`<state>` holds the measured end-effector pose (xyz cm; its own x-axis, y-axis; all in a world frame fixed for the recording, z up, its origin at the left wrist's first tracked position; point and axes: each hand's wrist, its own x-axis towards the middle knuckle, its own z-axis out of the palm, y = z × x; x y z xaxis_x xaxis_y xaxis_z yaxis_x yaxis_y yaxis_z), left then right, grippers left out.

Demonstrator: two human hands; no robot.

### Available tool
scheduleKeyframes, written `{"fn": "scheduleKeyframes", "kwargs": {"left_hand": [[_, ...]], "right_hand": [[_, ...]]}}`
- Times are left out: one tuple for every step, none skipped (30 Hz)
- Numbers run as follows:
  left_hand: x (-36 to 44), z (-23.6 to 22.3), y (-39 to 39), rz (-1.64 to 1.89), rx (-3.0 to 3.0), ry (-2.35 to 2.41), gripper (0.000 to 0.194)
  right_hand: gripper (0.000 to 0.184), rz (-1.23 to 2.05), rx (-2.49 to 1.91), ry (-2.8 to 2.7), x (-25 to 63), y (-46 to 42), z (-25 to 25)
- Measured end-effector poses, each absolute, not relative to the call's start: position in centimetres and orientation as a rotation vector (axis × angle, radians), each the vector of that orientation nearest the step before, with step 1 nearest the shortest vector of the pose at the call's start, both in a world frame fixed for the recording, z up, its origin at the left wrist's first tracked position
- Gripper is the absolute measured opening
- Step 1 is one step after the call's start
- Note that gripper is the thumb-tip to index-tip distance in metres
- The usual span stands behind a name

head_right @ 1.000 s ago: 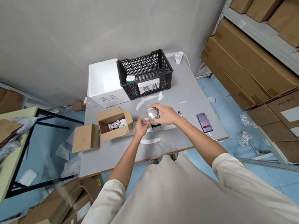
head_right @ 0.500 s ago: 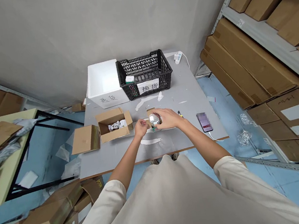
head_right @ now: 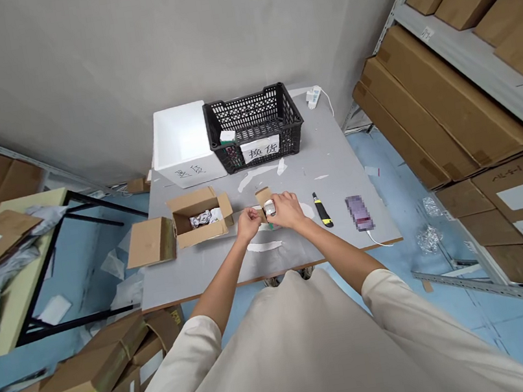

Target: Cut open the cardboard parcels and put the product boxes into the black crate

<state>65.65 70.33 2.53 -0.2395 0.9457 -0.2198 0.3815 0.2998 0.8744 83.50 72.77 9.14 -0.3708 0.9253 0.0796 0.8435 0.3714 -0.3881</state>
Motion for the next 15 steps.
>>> {"fn": "scheduleKeyframes", "kwargs": {"left_hand": [[65.6, 2.6, 70.3, 0.903, 1.204, 1.771, 0.025], [65.6, 2.7, 70.3, 0.907, 1.207, 1.758, 0.025], [65.6, 2.8, 70.3, 0.912, 1.208, 1.744, 0.025], [65.6, 2.9, 70.3, 0.918, 1.208, 1.734, 0.026], [65.6, 2.9, 70.3, 0.924, 1.209, 1.726, 0.026], [65.7, 3.0, 70.3, 0.930, 1.209, 1.718, 0.027], [65.7, 3.0, 70.4, 0.936, 1.208, 1.715, 0.027], [65.7, 3.0, 70.4, 0.940, 1.207, 1.716, 0.027], [65.7, 2.9, 70.5, 0.942, 1.208, 1.718, 0.027], [65.7, 2.9, 70.5, 0.940, 1.209, 1.722, 0.027], [65.7, 2.9, 70.6, 0.936, 1.211, 1.724, 0.027], [65.7, 3.0, 70.6, 0.932, 1.213, 1.726, 0.026], [65.7, 3.0, 70.6, 0.931, 1.215, 1.725, 0.025], [65.7, 3.1, 70.6, 0.935, 1.214, 1.720, 0.024], [65.7, 3.1, 70.5, 0.946, 1.209, 1.710, 0.021]], "right_hand": [[0.040, 0.390, -1.568, -2.361, 83.4, 72.7, 8.7], [0.041, 0.371, -1.576, -2.373, 83.4, 72.6, 8.2], [0.041, 0.354, -1.591, -2.382, 83.4, 72.5, 7.8], [0.042, 0.342, -1.611, -2.389, 83.4, 72.4, 7.5], [0.042, 0.338, -1.632, -2.390, 83.4, 72.3, 7.2], [0.042, 0.340, -1.652, -2.385, 83.4, 72.2, 6.9], [0.042, 0.346, -1.667, -2.377, 83.3, 72.1, 6.7], [0.042, 0.355, -1.679, -2.370, 83.3, 72.0, 6.6], [0.042, 0.365, -1.690, -2.362, 83.3, 72.0, 6.5], [0.041, 0.374, -1.701, -2.356, 83.2, 72.0, 6.5], [0.041, 0.382, -1.712, -2.353, 83.2, 71.9, 6.5], [0.041, 0.392, -1.717, -2.352, 83.3, 72.0, 6.5], [0.041, 0.403, -1.713, -2.350, 83.3, 72.0, 6.6], [0.041, 0.416, -1.697, -2.341, 83.5, 72.1, 6.7], [0.040, 0.430, -1.672, -2.321, 83.7, 72.2, 6.8]]}}
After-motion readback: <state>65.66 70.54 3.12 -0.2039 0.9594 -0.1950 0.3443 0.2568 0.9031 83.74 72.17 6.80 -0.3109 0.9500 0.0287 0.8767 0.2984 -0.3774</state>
